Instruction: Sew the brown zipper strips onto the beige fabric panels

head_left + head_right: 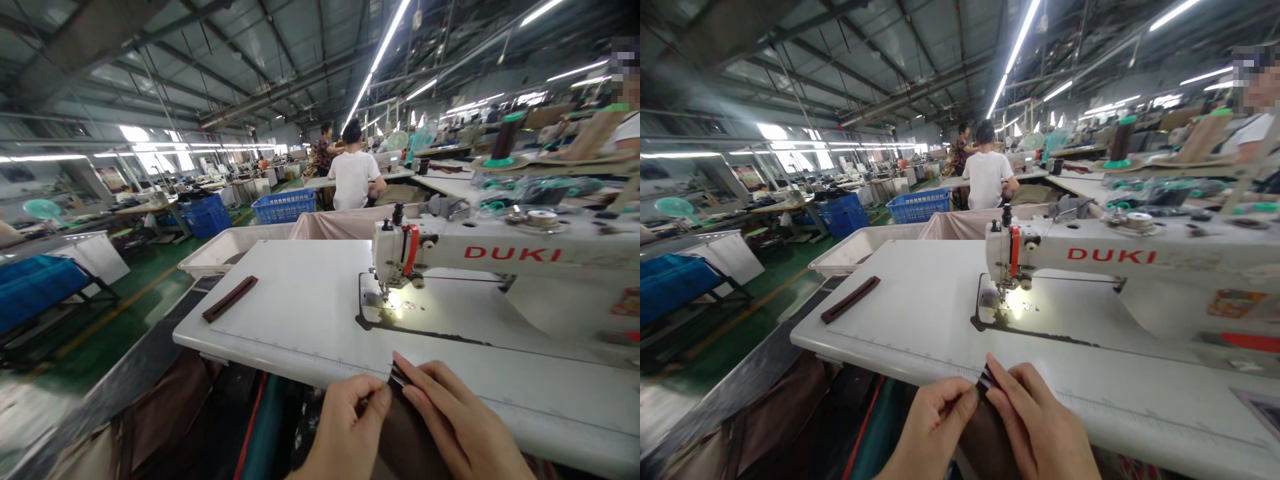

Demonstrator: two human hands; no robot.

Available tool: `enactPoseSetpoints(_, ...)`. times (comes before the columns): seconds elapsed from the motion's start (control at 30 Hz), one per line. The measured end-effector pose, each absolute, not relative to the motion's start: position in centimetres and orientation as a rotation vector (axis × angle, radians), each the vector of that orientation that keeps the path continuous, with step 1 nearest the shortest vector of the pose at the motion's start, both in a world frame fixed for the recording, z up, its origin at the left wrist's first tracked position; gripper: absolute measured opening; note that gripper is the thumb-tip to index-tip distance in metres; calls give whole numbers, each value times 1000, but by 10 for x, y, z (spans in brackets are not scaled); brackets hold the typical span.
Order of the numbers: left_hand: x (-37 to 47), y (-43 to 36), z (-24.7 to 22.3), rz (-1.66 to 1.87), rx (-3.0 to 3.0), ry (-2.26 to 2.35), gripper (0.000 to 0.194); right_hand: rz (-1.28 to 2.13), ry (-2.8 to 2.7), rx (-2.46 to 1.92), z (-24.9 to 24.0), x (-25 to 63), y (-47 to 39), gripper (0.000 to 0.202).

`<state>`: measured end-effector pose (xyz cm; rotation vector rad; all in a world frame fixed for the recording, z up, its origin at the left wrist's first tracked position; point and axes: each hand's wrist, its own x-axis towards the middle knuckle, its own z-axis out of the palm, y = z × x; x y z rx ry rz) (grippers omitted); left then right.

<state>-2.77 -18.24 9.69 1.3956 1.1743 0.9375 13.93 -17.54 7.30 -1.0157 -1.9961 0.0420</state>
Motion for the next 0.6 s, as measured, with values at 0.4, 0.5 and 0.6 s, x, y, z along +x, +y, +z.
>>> enactPoseSetpoints(0.4, -30, -183, 97, 984, 1293, 1115, 47, -104, -2026, -1010, 84, 155, -184, 33)
enactPoseSetpoints(0.5, -28, -183, 99, 990, 1279, 1118, 47, -217, -2061, -1013, 83, 153, -186, 31)
enactPoseSetpoints(0.6, -26, -183, 100, 1015, 1298, 1095, 47, -298, -2028, -997, 86, 148, -185, 27)
